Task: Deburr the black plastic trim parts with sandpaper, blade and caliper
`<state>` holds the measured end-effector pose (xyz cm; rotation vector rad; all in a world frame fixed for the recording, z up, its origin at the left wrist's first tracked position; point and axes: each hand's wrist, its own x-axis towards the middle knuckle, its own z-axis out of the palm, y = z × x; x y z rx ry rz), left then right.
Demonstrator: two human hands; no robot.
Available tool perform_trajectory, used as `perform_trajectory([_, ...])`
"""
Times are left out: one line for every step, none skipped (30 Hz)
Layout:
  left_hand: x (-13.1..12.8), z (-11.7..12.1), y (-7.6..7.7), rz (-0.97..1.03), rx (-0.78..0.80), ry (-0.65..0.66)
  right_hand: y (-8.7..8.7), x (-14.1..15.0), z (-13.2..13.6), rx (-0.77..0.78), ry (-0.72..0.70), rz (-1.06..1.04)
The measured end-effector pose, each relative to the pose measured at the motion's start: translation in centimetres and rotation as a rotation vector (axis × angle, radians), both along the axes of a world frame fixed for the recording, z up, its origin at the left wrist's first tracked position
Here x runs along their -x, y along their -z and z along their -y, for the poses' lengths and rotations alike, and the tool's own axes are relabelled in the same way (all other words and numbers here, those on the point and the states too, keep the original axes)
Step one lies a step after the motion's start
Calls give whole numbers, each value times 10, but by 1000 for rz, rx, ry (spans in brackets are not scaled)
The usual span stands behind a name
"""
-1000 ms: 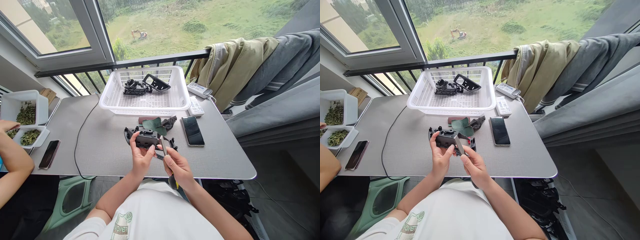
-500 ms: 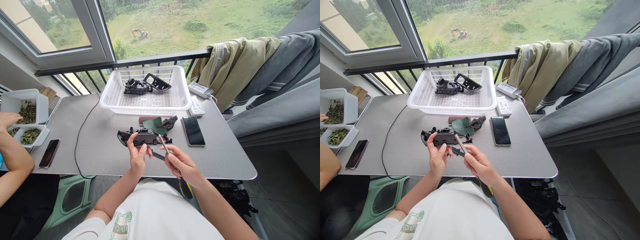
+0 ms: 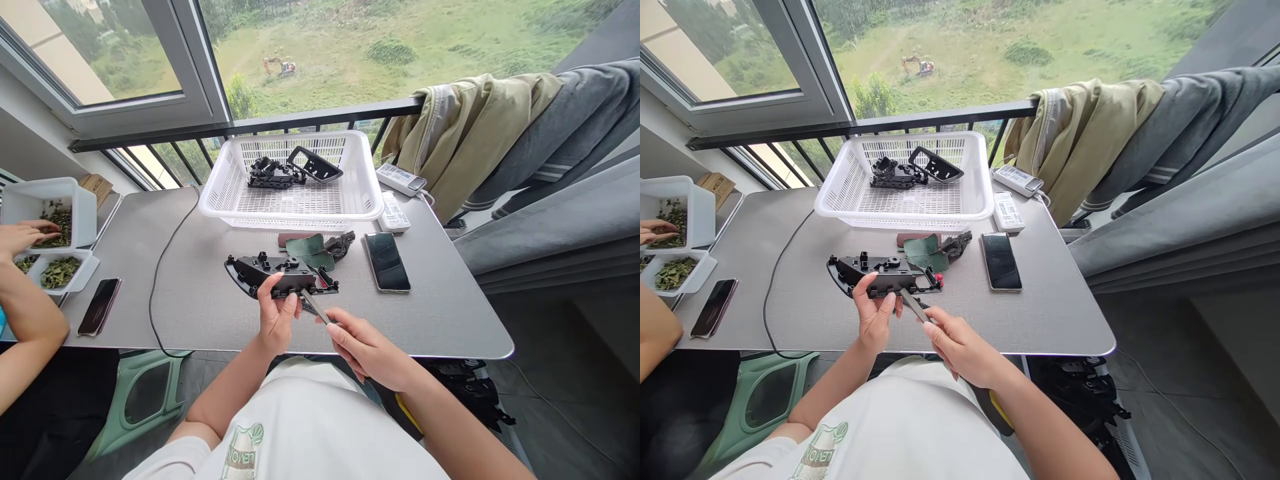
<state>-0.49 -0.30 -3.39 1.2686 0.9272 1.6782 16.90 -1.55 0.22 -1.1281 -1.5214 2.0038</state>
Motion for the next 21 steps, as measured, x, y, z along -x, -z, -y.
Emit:
perform_trajectory([0,0,0,0,2,0,0,-1,1,-8,-9,6])
perform_trajectory([1,-1,0,3,2,-1,0,-1,1,-12,-13,9])
perform_trajectory([1,-1,0,6,2,-3,0,-1,1,-11,-12,6])
perform_trajectory([1,-1,0,9,3,-4,-1,-1,1,-7,-5,0])
perform_trajectory([1,-2,0,10,4,-4,-1,-1,1,-2,4,-5])
perform_trajectory([1,-2,0,10,7,-3,-2,-1,0,1,14,-6])
perform_trajectory([1,-2,0,11,14,-6,-2,0,0,2,18,-3])
perform_trajectory([1,-2,-1,15,24,-11,-1,0,0,1,19,5])
perform_trajectory([2,-2,-1,22,39,-17,-1,0,0,-2,14,12])
perform_trajectory([2,-2,-1,33,60,-22,0,0,0,-3,4,12])
perform_trajectory([3,-2,-1,48,87,-25,1,0,0,3,-5,4])
perform_trajectory([4,-2,-2,68,116,-25,1,0,1,12,-8,-14])
perform_trajectory([4,-2,-3,92,145,-20,2,-1,1,21,-1,-37])
perform_trajectory([5,-2,-3,120,171,-12,3,-1,1,23,21,-63])
perform_trajectory([6,-3,-4,151,194,-3,3,-1,1,14,57,-90])
perform_trajectory([7,-4,-5,182,214,8,3,-2,0,-7,111,-116])
perform_trajectory([7,-4,-6,211,231,19,3,-1,-1,-34,174,-139])
perform_trajectory([8,-5,-7,236,248,30,3,-1,-2,-59,244,-160])
perform_trajectory([8,-6,-8,255,267,38,3,0,-3,-76,314,-176])
perform_trajectory([8,-6,-8,270,283,44,3,1,-4,-86,373,-189])
perform_trajectory([7,-7,-9,282,296,45,3,3,-5,-91,420,-198])
